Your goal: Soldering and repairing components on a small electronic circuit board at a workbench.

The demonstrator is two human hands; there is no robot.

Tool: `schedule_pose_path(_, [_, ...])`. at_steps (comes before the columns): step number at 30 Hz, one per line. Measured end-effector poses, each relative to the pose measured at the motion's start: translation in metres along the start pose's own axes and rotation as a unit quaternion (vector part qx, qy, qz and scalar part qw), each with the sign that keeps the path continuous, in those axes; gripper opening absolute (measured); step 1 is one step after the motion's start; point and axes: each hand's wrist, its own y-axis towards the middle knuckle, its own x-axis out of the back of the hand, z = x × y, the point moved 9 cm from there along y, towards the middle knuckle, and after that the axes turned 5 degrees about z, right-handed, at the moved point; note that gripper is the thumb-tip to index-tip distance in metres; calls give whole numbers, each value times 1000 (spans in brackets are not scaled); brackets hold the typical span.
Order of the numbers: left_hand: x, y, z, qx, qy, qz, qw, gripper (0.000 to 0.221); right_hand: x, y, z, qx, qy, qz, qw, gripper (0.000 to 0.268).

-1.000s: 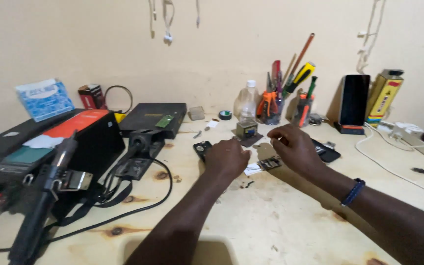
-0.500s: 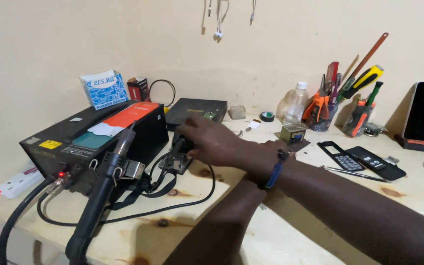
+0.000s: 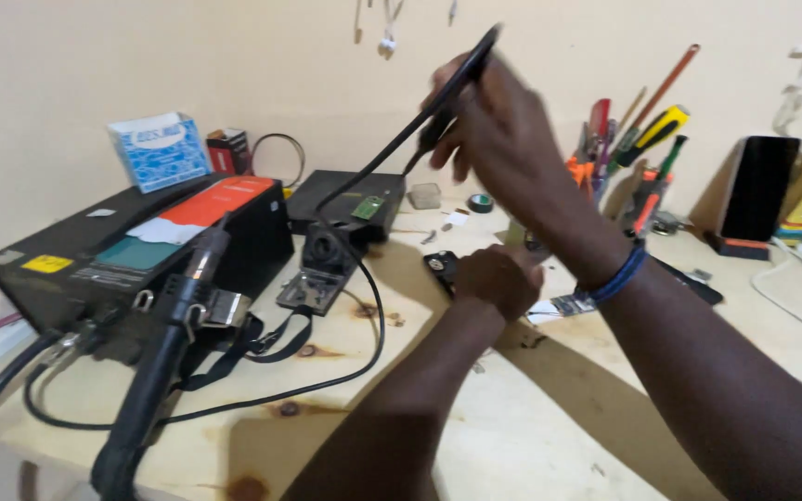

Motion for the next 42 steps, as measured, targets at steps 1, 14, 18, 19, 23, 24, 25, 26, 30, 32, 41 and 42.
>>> schedule_pose_path(1, [-5,5,1,-11,-3,3,1000,49,19,-3,-13,-6,-9,-4,1000,36])
schedule_pose_path(14, [15,2,36,38,-70,-67,995,43,134,-95,-256,-203,-48,-180,961,13])
schedule_pose_path(18, [-19,44,64,30,-100,-76,992,47,102,-112,-256,-241,24,-144,960,13])
schedule_pose_path(19, [-6,31,56,30,-100,-75,992,47,104,-114,-264,-241,24,-145,959,13])
schedule_pose_path(23, [9,9,42,47,-81,-35,995,44,106,-125,-297,-281,49,-126,950,18])
schedule_pose_path(24, [7,10,43,50,-70,-32,996,43,106,-129,-305,-300,49,-128,944,17])
schedule_pose_path(25, [2,15,46,50,-69,-31,996,43,108,-130,-309,-301,49,-129,944,17])
schedule_pose_path(26, [-4,20,49,52,-63,-28,996,43,108,-132,-315,-309,66,-128,940,16])
schedule_pose_path(30, [17,-12,26,52,-66,-16,996,43,108,-130,-327,-300,112,-123,939,18])
schedule_pose_path(32, [11,-8,25,39,-61,-21,997,41,108,-131,-327,-301,122,-129,937,16])
schedule_pose_path(41, [9,-45,-17,-45,-112,-5,993,39,132,-146,-340,-288,140,-188,929,15])
schedule_pose_path(42, [4,-46,-21,-67,-123,-9,990,38,135,-144,-327,-275,134,-196,932,18])
